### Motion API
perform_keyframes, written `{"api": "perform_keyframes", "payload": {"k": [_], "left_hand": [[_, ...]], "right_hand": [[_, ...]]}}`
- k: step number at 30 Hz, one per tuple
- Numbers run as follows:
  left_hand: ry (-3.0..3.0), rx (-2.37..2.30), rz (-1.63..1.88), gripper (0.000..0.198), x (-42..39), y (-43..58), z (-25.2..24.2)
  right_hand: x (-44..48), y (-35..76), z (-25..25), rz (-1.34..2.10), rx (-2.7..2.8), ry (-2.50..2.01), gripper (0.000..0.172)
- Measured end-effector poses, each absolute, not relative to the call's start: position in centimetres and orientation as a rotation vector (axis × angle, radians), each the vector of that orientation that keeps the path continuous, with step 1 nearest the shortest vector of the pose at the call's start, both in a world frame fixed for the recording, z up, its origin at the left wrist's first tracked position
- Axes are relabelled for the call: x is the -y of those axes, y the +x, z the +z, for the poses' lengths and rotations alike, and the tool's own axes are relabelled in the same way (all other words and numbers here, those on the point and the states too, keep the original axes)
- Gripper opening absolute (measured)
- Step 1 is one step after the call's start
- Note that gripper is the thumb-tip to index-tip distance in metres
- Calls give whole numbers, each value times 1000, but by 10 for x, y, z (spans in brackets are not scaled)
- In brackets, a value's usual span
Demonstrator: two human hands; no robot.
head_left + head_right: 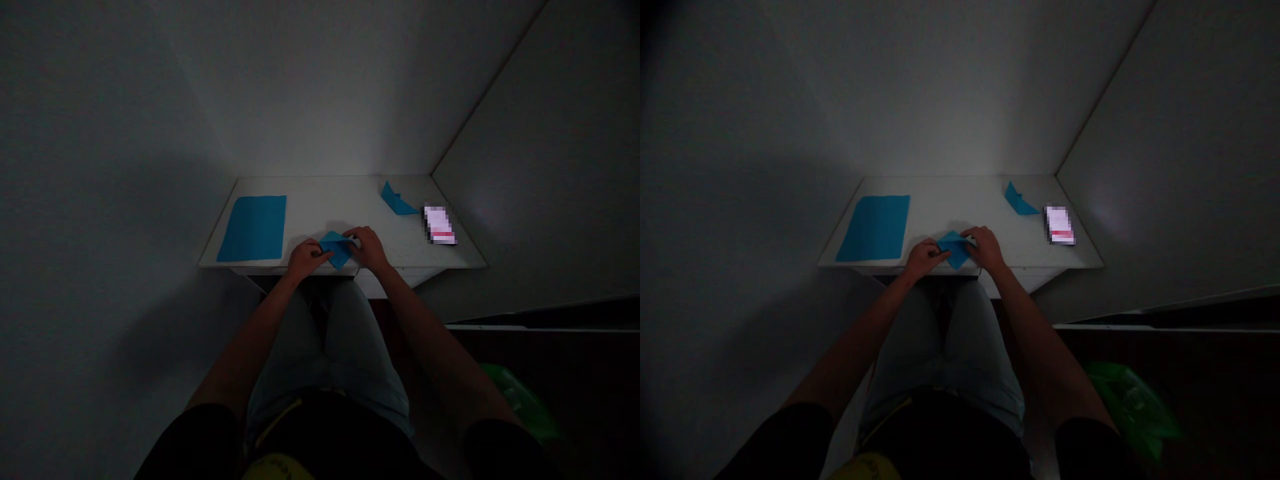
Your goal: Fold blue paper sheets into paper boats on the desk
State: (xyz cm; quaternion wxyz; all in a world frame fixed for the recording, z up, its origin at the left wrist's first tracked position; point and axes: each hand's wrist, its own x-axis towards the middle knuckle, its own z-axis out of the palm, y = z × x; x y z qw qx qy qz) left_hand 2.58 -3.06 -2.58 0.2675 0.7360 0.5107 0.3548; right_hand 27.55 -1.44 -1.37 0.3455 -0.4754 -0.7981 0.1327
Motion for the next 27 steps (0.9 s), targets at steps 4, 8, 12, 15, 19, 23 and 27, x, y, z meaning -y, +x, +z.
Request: {"api": "perform_keyframes", "payload": {"k": [4, 8, 12, 15, 19, 23, 27], "left_hand": [[1903, -1469, 1114, 31, 31, 25, -28], [1865, -1470, 1140, 58, 32, 25, -28], [1988, -1336, 971, 31, 29, 23, -28], [1981, -1344, 961, 20, 27, 22, -30], [1889, -1437, 999, 28, 29, 26, -29], [1918, -1517, 1034, 40, 31, 32, -28], [2143, -1379, 947, 34, 33, 28, -27]], "right_hand": [[19, 283, -8, 359, 2450, -1104, 38], [34, 292, -13, 450, 2489, -1094, 40], [42, 300, -19, 432, 2343, -1197, 37], [40, 301, -23, 382, 2171, -1360, 28], [33, 297, -25, 454, 2041, -1488, 30], [34, 292, -24, 335, 2127, -1446, 37], [45, 295, -24, 220, 2354, -1297, 34]]}}
